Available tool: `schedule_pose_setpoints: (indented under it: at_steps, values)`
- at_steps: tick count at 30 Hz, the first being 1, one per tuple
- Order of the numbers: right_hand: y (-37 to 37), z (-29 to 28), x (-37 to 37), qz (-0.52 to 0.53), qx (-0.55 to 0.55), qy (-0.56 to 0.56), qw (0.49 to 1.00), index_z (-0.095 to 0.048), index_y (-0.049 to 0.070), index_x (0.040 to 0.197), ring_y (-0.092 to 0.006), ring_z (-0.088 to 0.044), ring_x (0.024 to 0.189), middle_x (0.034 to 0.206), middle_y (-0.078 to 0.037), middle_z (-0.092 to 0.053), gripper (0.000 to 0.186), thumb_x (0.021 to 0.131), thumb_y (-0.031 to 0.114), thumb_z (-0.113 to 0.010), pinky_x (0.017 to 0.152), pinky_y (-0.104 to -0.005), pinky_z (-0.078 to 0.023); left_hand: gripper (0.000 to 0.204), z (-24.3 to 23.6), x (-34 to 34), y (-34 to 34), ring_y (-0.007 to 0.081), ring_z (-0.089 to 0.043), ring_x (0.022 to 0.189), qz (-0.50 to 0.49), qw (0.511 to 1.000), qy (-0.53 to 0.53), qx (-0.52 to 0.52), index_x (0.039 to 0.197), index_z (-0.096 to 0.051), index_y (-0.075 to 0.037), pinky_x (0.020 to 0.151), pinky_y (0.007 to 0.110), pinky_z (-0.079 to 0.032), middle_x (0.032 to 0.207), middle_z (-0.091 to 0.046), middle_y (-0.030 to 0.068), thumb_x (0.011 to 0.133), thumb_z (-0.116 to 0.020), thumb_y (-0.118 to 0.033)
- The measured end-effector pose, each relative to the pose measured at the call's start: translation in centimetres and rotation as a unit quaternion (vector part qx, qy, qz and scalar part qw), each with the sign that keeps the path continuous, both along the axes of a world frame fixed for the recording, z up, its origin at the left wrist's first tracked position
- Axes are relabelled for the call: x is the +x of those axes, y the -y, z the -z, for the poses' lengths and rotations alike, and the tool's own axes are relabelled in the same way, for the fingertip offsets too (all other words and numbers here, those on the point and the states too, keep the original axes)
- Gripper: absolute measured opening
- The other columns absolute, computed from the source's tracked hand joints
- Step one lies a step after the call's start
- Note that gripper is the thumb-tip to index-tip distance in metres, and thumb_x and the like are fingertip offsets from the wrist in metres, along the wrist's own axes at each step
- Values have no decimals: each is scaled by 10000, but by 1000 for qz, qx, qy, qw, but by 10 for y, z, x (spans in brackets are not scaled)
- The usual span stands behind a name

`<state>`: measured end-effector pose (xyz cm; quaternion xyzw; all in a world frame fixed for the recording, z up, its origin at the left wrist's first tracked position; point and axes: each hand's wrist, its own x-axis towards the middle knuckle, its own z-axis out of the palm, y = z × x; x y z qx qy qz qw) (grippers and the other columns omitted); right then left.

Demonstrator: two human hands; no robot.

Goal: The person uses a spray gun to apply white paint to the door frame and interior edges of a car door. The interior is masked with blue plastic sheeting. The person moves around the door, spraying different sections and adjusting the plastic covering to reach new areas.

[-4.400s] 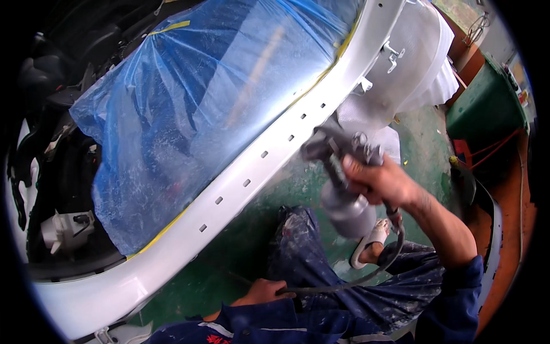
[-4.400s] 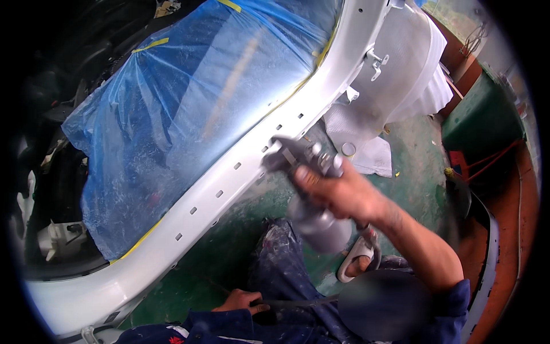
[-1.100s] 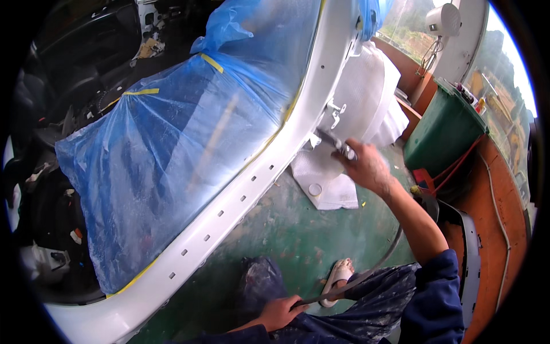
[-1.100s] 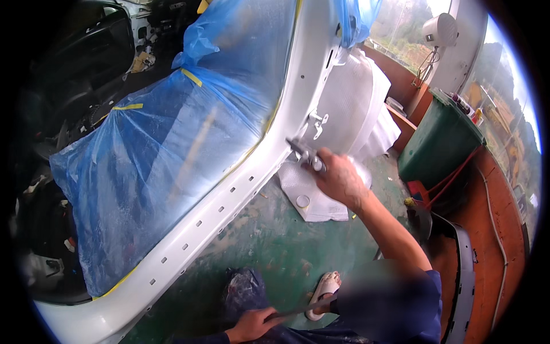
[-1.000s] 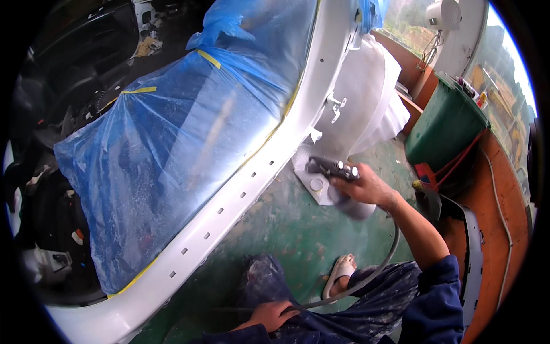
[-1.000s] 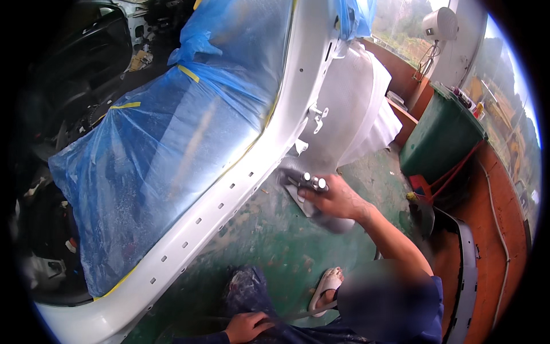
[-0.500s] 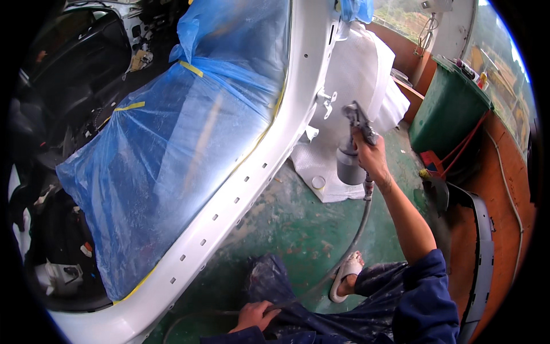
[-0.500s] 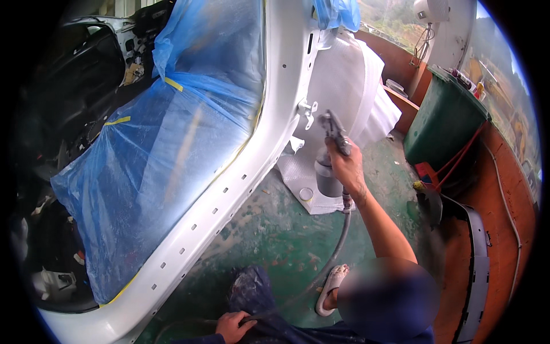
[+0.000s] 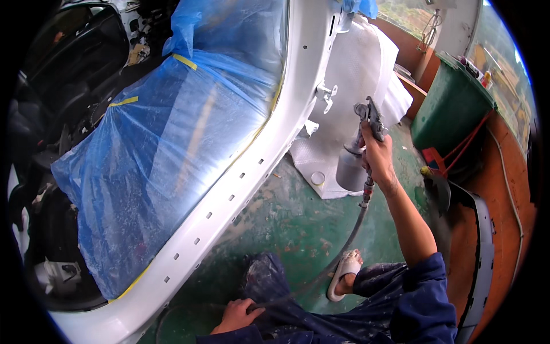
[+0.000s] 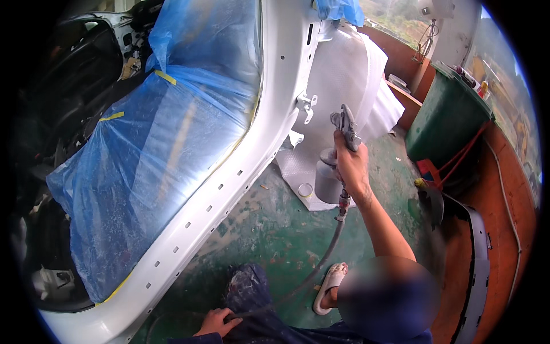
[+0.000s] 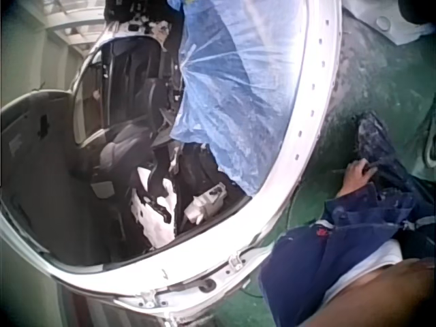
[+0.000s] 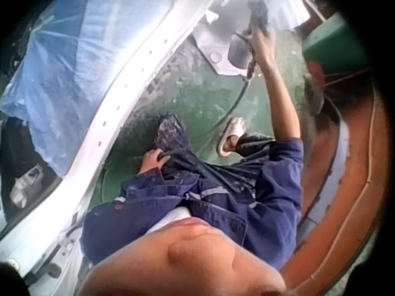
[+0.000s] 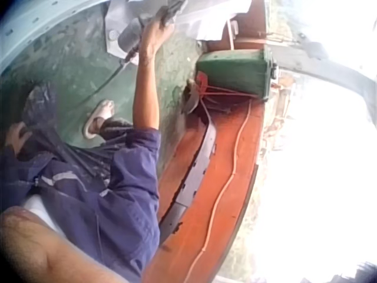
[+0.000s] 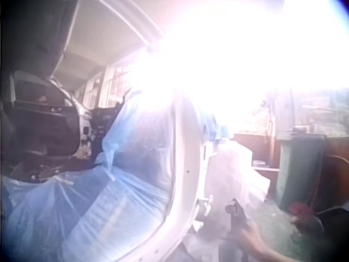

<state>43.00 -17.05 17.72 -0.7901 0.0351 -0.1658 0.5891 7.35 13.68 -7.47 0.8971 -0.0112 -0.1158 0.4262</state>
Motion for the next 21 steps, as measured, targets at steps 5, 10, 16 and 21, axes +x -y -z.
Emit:
schedule_pose_setpoints:
  at_steps: [5, 10, 16, 21]
  values:
    - [-17, 16, 8, 37, -250, 134, 958, -578, 0, 914, -282, -631, 606, 667, -139, -630, 308, 953, 293, -663, 599, -413, -477, 339, -4, 30, 18, 323, -628, 901, 38, 999, 16, -32, 946, -700, -74, 814, 445, -474, 920, -693, 109, 895, -698, -410]
    - [-25, 43, 12, -36, -380, 116, 917, -558, 15, 906, -498, -584, 732, 732, -264, -620, 272, 926, 251, -691, 632, -507, -459, 257, 3, 43, 59, 332, -626, 860, 96, 991, 84, -44, 944, -702, -101, 785, 454, -473, 851, -688, 105, 905, -674, -354]
    - [-7, 63, -26, -204, -257, 21, 944, -617, -7, 985, -312, -661, 689, 755, -139, -688, 333, 926, 310, -699, 637, -423, -502, 245, -6, 26, 46, 293, -596, 988, 126, 990, 59, 3, 981, -702, -115, 881, 435, -429, 936, -693, 60, 900, -680, -346]
    - [-1, 52, -4, -180, 21, -143, 973, -611, 49, 940, -50, -406, 440, 710, -11, -593, 324, 984, 370, -623, 380, -241, -277, 193, -12, -1, 19, 282, -600, 998, 70, 995, 54, 46, 934, -709, -135, 886, 435, -422, 939, -694, 34, 852, -722, -310]
